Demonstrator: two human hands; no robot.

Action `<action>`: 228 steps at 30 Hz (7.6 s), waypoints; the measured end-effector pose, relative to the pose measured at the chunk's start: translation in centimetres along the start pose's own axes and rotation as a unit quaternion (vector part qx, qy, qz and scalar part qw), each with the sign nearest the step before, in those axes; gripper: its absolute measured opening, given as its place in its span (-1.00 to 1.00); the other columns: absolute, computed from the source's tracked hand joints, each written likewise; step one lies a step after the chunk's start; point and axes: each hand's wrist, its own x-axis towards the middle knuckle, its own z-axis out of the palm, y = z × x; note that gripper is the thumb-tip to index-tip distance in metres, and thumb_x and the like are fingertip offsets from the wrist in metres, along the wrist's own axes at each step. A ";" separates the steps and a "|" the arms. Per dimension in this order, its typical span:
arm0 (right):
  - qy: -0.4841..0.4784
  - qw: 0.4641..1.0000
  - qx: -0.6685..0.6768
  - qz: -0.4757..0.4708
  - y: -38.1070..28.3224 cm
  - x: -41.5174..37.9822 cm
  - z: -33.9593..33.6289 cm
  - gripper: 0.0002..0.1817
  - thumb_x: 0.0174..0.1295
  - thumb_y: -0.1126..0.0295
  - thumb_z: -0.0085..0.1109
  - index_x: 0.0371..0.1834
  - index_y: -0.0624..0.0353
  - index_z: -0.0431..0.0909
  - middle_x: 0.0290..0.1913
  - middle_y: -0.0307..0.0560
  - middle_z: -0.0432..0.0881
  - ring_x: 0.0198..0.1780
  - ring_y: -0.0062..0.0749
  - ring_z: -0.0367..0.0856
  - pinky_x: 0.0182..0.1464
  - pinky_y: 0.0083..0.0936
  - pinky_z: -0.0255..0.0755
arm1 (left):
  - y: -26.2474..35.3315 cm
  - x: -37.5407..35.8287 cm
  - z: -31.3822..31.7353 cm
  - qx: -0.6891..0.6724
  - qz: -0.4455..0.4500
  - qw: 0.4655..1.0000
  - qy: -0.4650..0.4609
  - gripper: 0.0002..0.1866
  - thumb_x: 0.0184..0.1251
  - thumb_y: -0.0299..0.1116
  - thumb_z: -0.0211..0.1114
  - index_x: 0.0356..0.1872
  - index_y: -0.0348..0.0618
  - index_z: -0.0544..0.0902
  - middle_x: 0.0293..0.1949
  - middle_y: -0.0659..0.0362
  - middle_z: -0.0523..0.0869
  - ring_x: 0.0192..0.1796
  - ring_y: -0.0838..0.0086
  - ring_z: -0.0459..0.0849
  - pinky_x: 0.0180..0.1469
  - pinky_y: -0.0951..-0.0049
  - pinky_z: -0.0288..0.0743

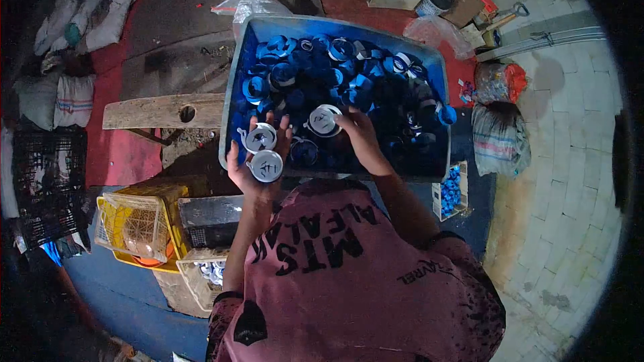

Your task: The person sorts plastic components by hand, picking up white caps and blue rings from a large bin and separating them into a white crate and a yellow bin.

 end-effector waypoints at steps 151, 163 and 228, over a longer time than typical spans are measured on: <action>-0.088 0.875 -0.453 -0.144 6.8 10.3 -9.9 -0.49 -0.12 0.41 0.53 0.00 0.14 0.66 0.56 0.44 0.04 0.53 0.38 0.13 0.46 0.10 0.23 | -10.3 -3.8 0.0 0.371 0.090 0.919 0.093 -0.69 0.53 -0.14 0.15 0.07 -0.12 0.56 -0.02 0.13 0.66 -0.03 0.26 0.65 0.08 0.23 0.52; -0.012 0.896 -0.382 -0.224 6.7 11.8 -12.3 -0.56 -0.15 0.51 0.38 -0.08 0.06 0.71 0.40 0.28 0.39 0.36 0.20 0.42 0.36 -0.08 0.37 | -11.0 -2.9 0.1 0.355 0.056 0.928 0.101 -0.76 0.50 -0.20 0.18 0.01 -0.10 0.56 -0.03 0.17 0.65 0.02 0.27 0.61 0.15 0.22 0.47; -0.831 0.518 -0.180 0.092 32.1 -75.8 25.8 -0.05 0.08 0.46 0.31 0.61 0.19 0.07 0.34 0.01 0.34 0.21 -0.31 0.48 0.26 -0.37 0.42 | -15.6 -78.9 -36.3 -0.295 0.741 0.523 0.300 -0.76 0.37 -0.27 0.32 0.00 -0.04 0.58 -0.10 0.19 0.74 -0.11 0.37 0.77 -0.02 0.34 0.66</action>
